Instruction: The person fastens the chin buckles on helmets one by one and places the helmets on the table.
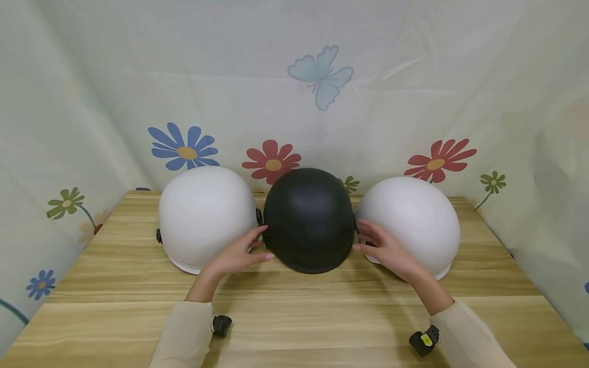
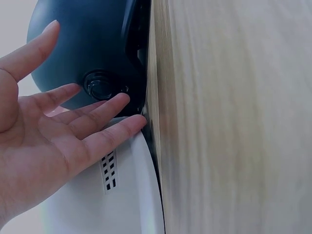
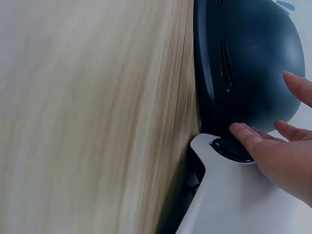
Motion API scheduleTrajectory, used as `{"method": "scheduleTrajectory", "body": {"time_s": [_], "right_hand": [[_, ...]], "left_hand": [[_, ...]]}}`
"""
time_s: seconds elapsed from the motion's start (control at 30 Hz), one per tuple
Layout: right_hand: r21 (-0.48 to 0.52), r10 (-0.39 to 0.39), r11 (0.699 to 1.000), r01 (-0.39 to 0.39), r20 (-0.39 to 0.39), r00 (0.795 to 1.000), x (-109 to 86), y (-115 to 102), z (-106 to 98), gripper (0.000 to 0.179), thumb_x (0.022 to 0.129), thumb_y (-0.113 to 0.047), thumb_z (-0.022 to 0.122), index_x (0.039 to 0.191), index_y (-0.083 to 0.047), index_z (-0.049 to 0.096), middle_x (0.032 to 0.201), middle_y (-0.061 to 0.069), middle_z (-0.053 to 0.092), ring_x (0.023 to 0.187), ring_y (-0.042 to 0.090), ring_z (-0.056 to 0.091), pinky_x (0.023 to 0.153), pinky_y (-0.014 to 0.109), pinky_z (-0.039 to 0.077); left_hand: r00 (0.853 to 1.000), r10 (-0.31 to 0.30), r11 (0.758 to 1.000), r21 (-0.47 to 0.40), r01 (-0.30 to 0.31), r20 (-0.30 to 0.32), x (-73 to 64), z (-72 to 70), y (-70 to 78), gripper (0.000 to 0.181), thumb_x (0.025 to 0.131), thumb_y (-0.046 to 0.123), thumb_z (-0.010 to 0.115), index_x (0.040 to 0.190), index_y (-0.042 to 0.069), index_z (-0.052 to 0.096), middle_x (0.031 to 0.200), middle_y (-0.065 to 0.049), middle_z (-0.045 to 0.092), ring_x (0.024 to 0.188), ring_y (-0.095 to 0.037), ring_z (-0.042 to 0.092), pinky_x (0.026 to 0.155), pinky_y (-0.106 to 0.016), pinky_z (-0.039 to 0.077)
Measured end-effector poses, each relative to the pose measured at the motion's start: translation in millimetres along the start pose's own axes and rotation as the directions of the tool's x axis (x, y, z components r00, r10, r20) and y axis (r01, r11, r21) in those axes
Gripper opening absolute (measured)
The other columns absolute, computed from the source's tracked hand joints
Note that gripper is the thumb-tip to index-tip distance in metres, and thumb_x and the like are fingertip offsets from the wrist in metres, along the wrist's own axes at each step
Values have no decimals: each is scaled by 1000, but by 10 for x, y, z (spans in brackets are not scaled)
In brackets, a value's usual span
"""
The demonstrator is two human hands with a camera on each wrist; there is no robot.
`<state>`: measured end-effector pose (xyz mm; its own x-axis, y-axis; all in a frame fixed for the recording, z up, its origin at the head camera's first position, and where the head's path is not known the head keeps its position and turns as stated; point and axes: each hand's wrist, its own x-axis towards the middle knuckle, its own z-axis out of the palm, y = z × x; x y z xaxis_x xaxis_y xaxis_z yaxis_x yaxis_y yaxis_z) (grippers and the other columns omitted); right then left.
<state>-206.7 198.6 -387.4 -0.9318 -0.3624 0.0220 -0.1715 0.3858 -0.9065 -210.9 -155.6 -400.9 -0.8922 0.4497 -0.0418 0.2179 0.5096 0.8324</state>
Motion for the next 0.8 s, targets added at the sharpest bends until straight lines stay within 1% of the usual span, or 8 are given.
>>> {"method": "scheduleTrajectory", "body": {"time_s": [0.17, 0.33, 0.47, 0.6, 0.8], "right_hand": [[23, -2, 1000, 2, -2, 1000, 58, 9, 26, 75, 86, -23, 65, 143, -2, 22, 143, 22, 28, 129, 37, 30, 98, 47, 34], [47, -5, 999, 5, 3, 1000, 96, 7, 47, 75, 86, -26, 65, 145, -8, 22, 145, 18, 26, 131, 35, 27, 100, 48, 31], [45, 0, 999, 0, -1, 1000, 116, -7, 54, 77, 84, -29, 66, 145, -11, 22, 146, 16, 25, 132, 34, 26, 102, 49, 28], [51, 7, 999, -7, -3, 1000, 128, -23, 57, 77, 84, -28, 66, 145, -11, 22, 147, 15, 24, 132, 34, 24, 103, 50, 26], [53, 6, 999, -6, -2, 1000, 128, -53, 50, 76, 85, -26, 65, 145, -11, 21, 147, 16, 21, 133, 36, 21, 103, 52, 24]], "left_hand": [[1000, -1, 1000, 8, 1, -3, 1, 4, 6, 77, 84, 29, 66, 143, 4, 23, 144, -22, 27, 124, -38, 38, 99, -51, 31], [1000, -2, 1000, 6, 2, -5, -4, 7, 14, 77, 85, 29, 66, 143, 3, 22, 144, -22, 26, 124, -38, 38, 100, -51, 30], [1000, -7, 1000, -19, 7, -1, -13, 7, 20, 79, 85, 30, 65, 144, 4, 21, 144, -22, 25, 125, -38, 37, 99, -51, 31], [1000, -28, 998, -49, 28, 2, -11, 1, 21, 80, 85, 31, 65, 144, 3, 20, 145, -21, 24, 125, -38, 36, 99, -51, 31], [997, -75, 987, -141, 74, -3, 15, 1, 27, 77, 88, 26, 62, 143, -2, 17, 145, -24, 22, 126, -40, 33, 98, -49, 34]]}}
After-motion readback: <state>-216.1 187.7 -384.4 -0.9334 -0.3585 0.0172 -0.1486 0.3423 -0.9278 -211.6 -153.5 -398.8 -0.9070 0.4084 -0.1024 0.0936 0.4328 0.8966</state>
